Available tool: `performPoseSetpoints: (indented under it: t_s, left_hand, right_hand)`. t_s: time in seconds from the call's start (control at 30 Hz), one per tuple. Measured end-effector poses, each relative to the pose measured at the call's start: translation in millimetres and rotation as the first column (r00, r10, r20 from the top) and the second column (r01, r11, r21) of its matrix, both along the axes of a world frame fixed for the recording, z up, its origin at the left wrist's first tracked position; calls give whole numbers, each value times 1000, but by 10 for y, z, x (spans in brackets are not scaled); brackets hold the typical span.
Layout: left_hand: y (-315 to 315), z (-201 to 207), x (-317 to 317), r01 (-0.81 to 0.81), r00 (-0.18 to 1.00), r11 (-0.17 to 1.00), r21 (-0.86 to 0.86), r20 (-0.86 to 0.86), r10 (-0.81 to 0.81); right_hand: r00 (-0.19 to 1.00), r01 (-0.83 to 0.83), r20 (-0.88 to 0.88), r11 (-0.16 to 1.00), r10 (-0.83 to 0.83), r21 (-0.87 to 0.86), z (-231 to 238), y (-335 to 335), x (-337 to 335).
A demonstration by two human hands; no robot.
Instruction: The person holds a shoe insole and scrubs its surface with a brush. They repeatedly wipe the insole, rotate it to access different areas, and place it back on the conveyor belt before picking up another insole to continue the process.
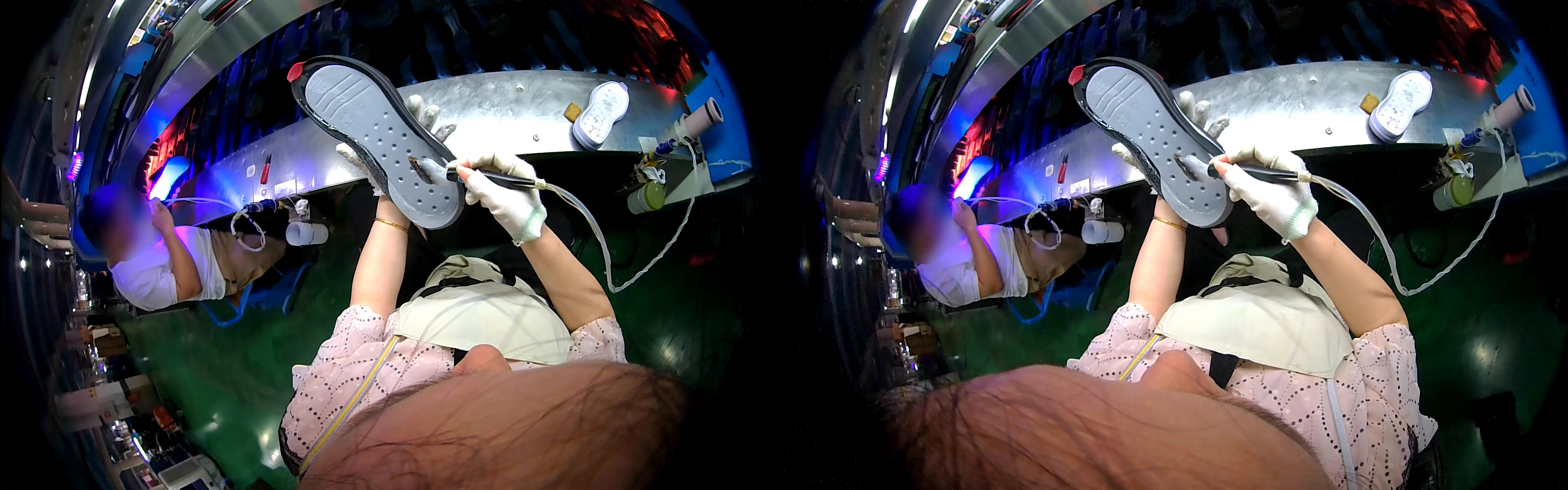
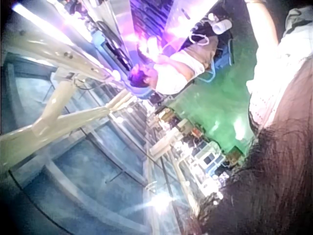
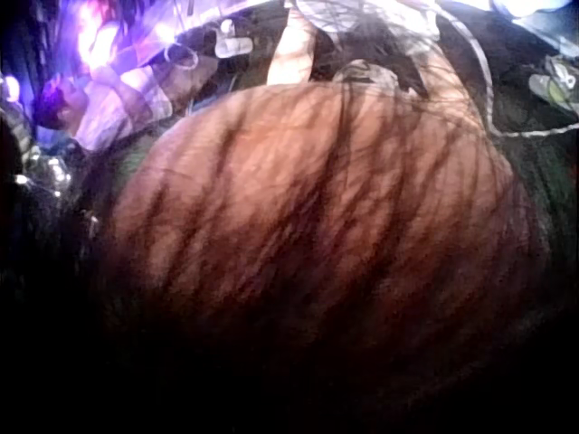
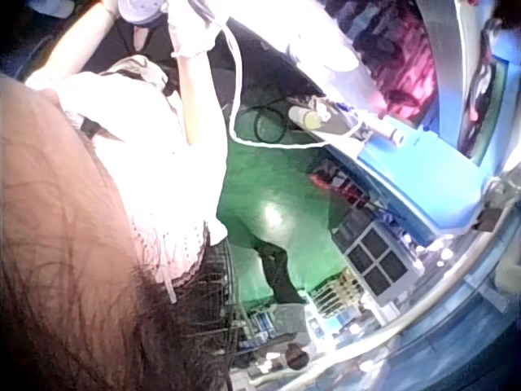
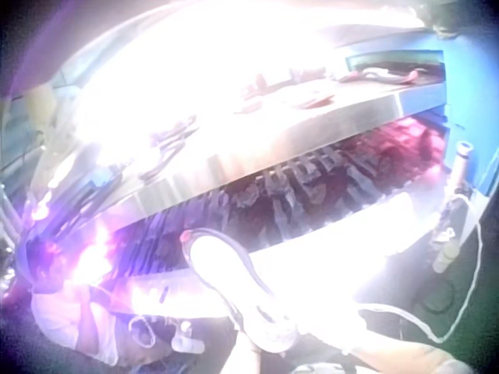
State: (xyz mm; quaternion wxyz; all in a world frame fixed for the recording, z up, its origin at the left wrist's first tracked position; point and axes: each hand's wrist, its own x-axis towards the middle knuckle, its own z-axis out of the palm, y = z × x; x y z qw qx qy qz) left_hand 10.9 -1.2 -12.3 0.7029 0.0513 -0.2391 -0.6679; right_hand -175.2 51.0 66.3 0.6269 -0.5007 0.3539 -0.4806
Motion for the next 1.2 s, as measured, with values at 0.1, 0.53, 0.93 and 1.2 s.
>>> performPoseSetpoints:
  t_s: [0.1,0.53,0.93,1.2]
  left_hand:
    - [11,165,-26,50,998,998,-32,-24,-51]
    - [-129,90,202,-61,965,997,-51,254,72]
    - [-150,251,232,71,950,993,-97,310,-37]
    - [-373,-171,638,-2,871,993,119,488,-57]
  right_hand:
    - [986,-20,-166,984,-10,-176,-21,56,34]
    - [987,-148,-49,988,150,42,-258,6,-6]
    - [969,-247,-13,964,247,-97,-460,-146,-232]
    - [915,-404,31,914,403,35,-448,-247,-404]
